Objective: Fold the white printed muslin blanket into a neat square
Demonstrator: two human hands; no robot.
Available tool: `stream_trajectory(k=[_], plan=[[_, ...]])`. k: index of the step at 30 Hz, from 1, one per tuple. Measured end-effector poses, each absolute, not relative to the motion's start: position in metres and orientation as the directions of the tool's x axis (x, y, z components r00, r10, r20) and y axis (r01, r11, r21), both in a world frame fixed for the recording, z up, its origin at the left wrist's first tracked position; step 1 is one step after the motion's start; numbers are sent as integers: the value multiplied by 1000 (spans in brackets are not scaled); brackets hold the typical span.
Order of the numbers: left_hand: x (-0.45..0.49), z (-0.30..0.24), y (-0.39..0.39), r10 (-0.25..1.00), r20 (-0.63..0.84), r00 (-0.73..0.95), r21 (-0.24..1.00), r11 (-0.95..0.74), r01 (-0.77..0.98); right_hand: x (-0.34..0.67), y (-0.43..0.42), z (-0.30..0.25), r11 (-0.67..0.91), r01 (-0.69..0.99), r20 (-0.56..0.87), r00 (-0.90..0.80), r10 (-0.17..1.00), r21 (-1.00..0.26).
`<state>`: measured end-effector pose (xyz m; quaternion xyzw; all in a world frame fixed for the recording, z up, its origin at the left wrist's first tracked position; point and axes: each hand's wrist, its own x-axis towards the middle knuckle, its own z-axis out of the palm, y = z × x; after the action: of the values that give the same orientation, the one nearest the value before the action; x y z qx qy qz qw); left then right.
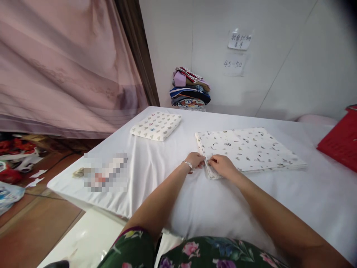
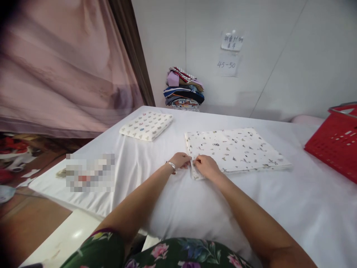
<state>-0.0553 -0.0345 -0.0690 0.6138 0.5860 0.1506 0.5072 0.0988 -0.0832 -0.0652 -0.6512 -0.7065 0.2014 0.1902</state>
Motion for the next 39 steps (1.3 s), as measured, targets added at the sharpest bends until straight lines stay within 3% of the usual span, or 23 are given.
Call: stream_trajectory(k=[8, 17, 22, 33, 39], plan=[[-49, -96, -39, 938, -292, 189, 848, 163, 504, 91, -88, -78, 69, 867, 81, -32, 996, -494], [-51, -103, -35, 931, -274, 240, 873, 137, 468, 99, -91, -84, 156, 720, 184, -40, 982, -676], [-50, -100, -34, 927, -270, 261, 890, 136, 436, 94, -92, -85, 208, 768, 205, -102, 973, -606], [-50, -102, -33, 923, -298, 245, 871, 158, 465, 93, -93, -87, 275, 739, 271, -129, 954, -615], [-49, -98, -33, 924, -292, 247, 872, 151, 466, 91, -95, -86, 258, 751, 236, -139, 962, -607]])
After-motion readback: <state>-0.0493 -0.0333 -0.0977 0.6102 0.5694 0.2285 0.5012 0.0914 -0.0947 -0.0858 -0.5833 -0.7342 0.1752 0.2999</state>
